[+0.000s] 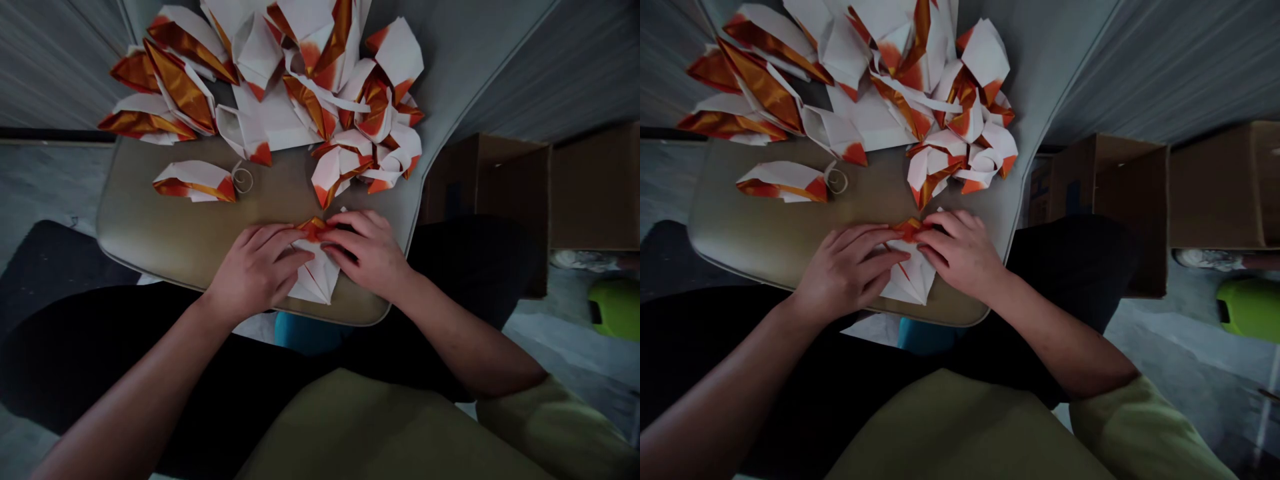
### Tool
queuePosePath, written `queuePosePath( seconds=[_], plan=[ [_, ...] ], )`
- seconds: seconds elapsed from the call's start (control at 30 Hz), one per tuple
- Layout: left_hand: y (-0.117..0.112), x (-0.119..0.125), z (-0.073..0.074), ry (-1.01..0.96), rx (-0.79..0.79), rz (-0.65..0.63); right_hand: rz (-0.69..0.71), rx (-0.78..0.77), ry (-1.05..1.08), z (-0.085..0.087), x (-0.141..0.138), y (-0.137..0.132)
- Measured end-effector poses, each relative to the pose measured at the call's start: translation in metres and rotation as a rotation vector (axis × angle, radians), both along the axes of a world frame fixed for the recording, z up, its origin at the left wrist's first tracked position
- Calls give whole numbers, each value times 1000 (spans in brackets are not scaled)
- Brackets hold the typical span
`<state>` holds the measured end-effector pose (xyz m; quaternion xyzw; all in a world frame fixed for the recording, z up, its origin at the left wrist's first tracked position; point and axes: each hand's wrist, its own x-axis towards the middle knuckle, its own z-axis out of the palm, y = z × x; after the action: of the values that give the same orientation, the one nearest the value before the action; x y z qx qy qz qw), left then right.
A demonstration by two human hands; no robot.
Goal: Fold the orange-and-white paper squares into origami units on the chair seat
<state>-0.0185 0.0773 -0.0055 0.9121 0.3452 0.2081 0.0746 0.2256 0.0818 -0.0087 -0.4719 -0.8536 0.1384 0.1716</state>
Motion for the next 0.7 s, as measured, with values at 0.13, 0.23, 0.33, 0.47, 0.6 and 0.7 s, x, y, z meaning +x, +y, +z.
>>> queuePosePath(
  seconds=[0.13, 0.23, 0.33, 0.47, 0.6, 0.7],
  plan=[
    [0, 0, -2, -13, -26, 3, 35, 33, -92, 3, -3, -3],
    [0, -1, -3, -19, -29, 1, 34, 46, -146, 4, -5, -5],
    [-1, -1, -3, -41, -28, -1, 31, 35, -154, 3, -5, -5],
    [-2, -2, -3, -47, -37, 7, 26, 18, -84, 3, 0, -5],
    [-2, -2, -3, -39, -46, 7, 26, 30, -33, 3, 5, -10],
    [-1, -2, -3, -52, -43, 1, 31, 42, -43, 0, 8, -14]
  ],
)
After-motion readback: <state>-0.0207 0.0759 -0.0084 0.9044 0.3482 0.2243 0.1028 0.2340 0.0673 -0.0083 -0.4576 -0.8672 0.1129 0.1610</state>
